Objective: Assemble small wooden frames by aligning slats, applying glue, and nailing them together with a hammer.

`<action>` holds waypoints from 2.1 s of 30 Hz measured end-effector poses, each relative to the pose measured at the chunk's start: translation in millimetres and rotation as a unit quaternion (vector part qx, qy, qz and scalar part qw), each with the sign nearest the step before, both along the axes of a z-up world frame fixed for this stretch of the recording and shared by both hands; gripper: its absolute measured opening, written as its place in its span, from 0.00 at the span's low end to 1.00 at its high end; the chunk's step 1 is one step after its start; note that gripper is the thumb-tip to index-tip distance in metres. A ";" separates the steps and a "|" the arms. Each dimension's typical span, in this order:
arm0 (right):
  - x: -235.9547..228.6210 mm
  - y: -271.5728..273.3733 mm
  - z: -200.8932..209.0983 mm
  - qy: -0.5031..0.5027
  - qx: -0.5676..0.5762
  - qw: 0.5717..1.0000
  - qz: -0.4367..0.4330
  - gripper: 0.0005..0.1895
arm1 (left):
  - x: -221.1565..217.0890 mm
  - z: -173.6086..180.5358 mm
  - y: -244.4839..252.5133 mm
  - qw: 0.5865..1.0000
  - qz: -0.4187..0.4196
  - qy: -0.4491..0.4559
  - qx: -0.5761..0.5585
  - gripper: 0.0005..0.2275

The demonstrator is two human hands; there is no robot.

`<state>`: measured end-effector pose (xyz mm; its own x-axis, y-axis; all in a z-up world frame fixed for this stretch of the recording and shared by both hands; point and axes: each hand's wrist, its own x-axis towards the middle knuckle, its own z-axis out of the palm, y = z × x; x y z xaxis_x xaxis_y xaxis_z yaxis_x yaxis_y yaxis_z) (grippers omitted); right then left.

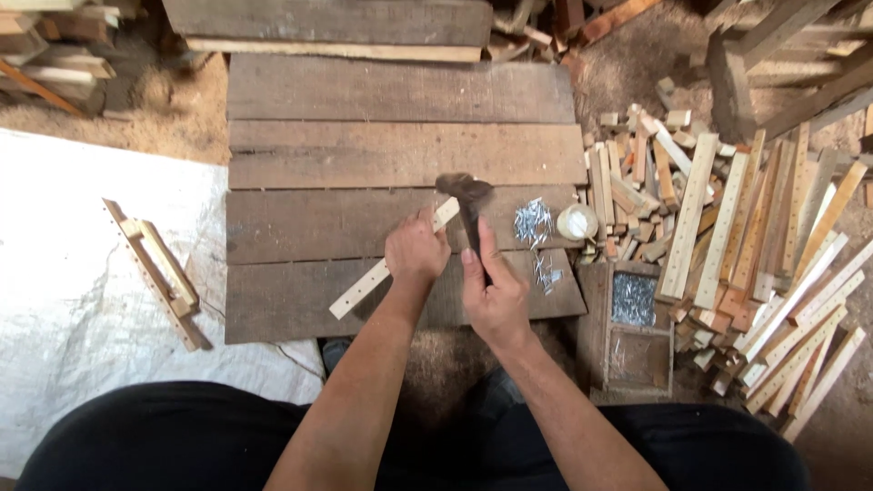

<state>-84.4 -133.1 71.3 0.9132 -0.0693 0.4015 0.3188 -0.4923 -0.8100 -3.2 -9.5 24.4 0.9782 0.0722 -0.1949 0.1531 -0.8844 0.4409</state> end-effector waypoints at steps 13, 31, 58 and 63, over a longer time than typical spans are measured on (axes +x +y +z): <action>-1.5 -3.1 -5.9 0.155 -0.036 0.987 0.010 0.26 | 0.0 -19.2 1.8 1.000 -0.014 -0.012 0.001 0.15; 3.6 -2.3 -15.0 0.206 -0.123 0.971 0.002 0.27 | 5.6 -30.8 1.5 1.000 -0.006 -0.016 0.008 0.12; 6.9 -2.5 34.7 0.393 0.217 0.888 -0.104 0.29 | 12.2 14.7 50.5 0.946 0.106 0.043 -0.302 0.20; 5.2 -9.2 15.8 0.450 0.273 0.847 -0.076 0.25 | 15.5 60.5 56.9 0.588 0.026 0.219 -0.778 0.29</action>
